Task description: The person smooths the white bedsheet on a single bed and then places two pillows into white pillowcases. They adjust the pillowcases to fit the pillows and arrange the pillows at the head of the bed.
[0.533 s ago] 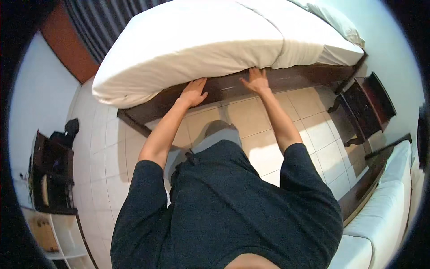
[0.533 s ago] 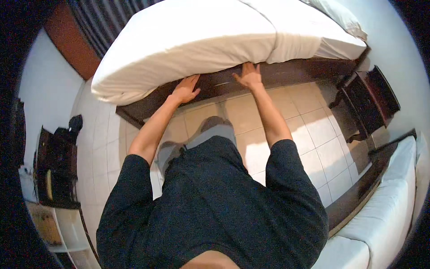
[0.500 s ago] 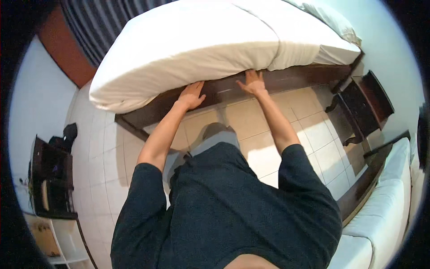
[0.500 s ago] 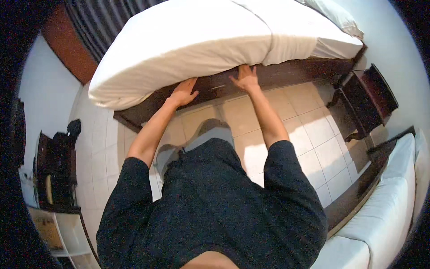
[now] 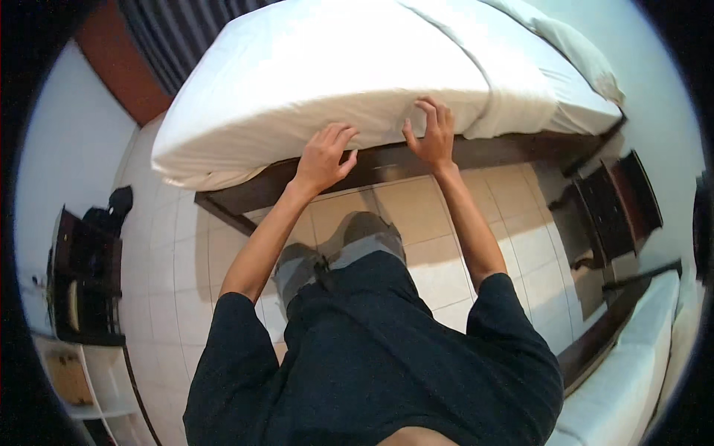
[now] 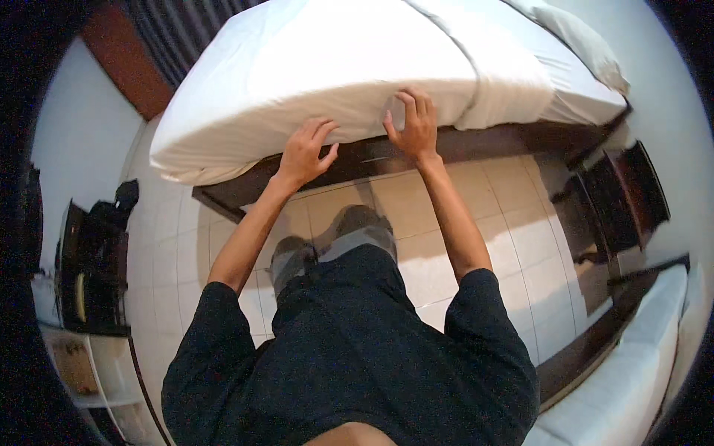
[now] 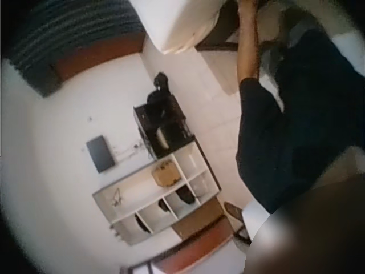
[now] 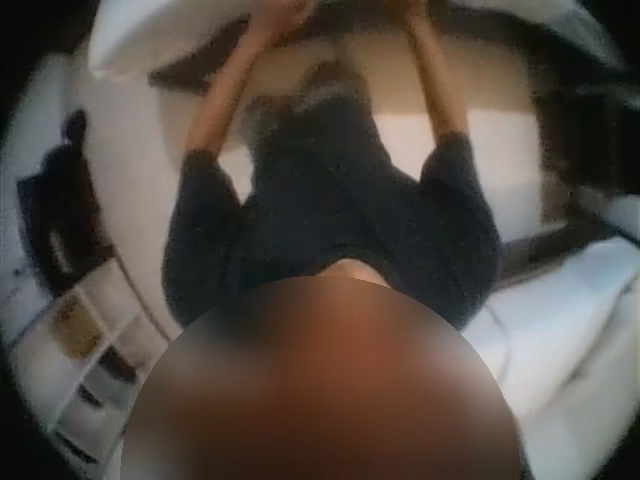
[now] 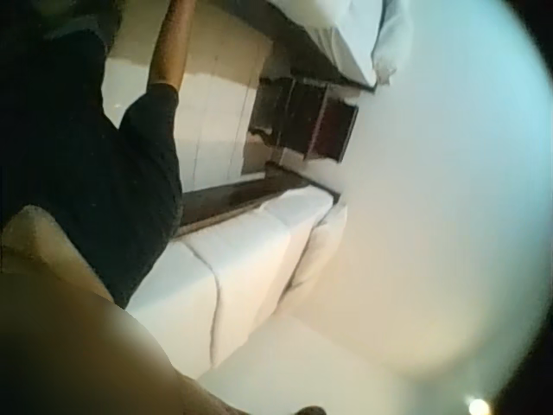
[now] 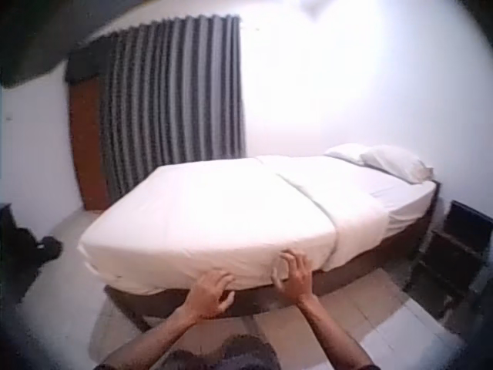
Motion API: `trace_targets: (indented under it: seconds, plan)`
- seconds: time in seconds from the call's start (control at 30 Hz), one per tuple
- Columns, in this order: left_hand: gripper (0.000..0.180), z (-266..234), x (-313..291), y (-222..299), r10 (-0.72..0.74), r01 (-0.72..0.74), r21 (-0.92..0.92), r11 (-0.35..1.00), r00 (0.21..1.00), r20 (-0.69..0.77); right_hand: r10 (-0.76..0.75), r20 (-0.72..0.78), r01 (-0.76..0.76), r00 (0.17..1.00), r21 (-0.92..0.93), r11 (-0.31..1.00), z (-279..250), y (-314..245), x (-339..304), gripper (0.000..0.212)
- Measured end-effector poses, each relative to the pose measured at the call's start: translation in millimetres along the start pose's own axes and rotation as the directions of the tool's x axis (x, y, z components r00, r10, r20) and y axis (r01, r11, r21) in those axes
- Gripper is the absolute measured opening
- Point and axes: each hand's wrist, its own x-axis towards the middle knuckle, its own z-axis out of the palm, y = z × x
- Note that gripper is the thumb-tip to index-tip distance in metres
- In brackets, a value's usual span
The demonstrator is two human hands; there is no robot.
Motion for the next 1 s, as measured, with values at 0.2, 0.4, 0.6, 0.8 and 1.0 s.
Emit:
trace_targets:
  seconds: [0.2,0.4,0.6,0.8,1.0]
  plan:
    - [0.1,-112.1,-37.1,-101.1,-0.101,0.232,0.47,0.852,0.953,-0.287,-0.245,0.227,0.261,0.943,-0.044,0.964,58.9,-83.6,81.7,0.075]
    - [0.135,-214.0,-141.3,-214.5,-0.405,0.533,0.562,0.633,0.846,-0.348,-0.391,0.323,0.391,0.862,0.07,0.918,128.4,-180.7,110.0,0.074]
    - [0.157,-205.0,-241.0,-235.3,-0.563,0.708,0.187,0.681,0.669,-0.485,-0.737,0.054,0.583,0.673,0.575,0.574,194.6,-294.6,44.0,0.044]
    - [0.131,-191.5,-226.3,-207.2,-0.309,0.49,0.224,0.843,0.78,-0.544,-0.358,0.388,0.154,0.849,0.467,0.871,247.5,-383.8,-8.1,0.04]
    - [0.045,-241.7,-250.7,-242.1,-0.178,0.218,0.611,0.761,0.976,-0.127,-0.104,0.651,-0.351,0.752,0.529,0.772,246.9,-394.7,-5.0,0.019]
